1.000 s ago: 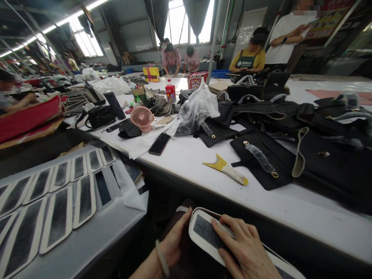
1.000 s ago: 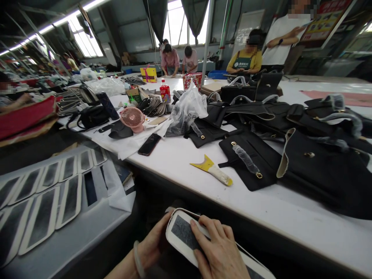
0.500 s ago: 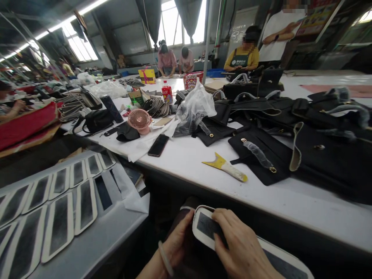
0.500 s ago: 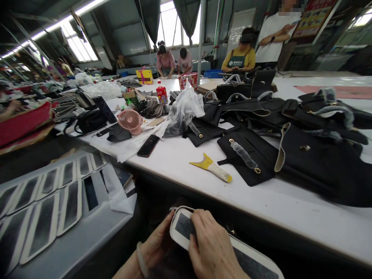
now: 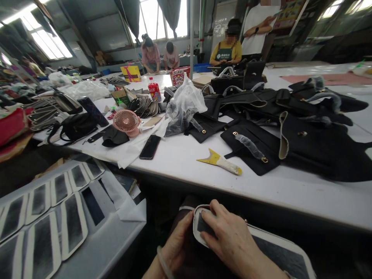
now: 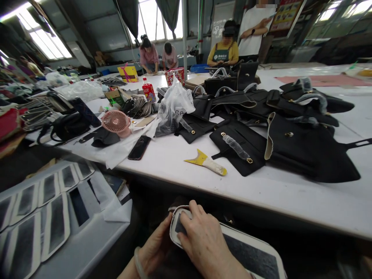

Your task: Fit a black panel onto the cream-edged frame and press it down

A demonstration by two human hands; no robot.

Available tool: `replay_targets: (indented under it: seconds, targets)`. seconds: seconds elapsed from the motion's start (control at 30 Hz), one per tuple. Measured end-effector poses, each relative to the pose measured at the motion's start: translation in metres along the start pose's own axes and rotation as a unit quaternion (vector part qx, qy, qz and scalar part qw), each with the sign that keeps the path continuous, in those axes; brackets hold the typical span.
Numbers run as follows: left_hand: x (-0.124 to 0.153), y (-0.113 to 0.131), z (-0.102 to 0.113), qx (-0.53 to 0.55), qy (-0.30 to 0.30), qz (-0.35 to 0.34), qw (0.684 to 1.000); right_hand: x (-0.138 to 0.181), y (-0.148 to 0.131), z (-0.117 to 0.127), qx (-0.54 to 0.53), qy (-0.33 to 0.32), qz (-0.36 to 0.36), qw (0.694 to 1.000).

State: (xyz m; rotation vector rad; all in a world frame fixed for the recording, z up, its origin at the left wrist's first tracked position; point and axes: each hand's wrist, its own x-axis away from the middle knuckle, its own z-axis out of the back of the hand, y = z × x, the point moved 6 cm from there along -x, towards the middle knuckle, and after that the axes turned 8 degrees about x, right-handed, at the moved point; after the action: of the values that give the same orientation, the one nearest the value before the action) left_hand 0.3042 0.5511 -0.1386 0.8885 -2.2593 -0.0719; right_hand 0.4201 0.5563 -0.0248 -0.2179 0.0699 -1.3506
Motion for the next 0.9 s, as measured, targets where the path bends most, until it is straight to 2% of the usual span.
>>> replay_targets:
  seconds: [0.23, 0.43, 0.57, 0.73, 0.9]
  targets:
    - [0.000, 0.004, -0.008, -0.009, -0.026, 0.004, 1.000, 0.004, -0.001, -0.006, -0.003, 0.010, -0.005, 1.000]
    - [-0.004, 0.002, -0.010, 0.015, -0.025, 0.005, 1.000, 0.014, -0.002, -0.013, 0.032, 0.121, -0.002, 0.992]
    - [-0.004, 0.001, -0.010, 0.010, -0.019, 0.006, 1.000, 0.019, 0.000, -0.013, -0.002, 0.169, -0.016, 0.985]
    - [-0.002, 0.002, -0.012, 0.009, -0.023, 0.015, 1.000, 0.020, 0.001, -0.011, -0.026, 0.169, -0.024, 0.985]
    - [0.000, 0.007, -0.017, -0.038, -0.028, -0.001, 0.999, 0.018, 0.001, -0.011, -0.014, 0.173, -0.024, 0.985]
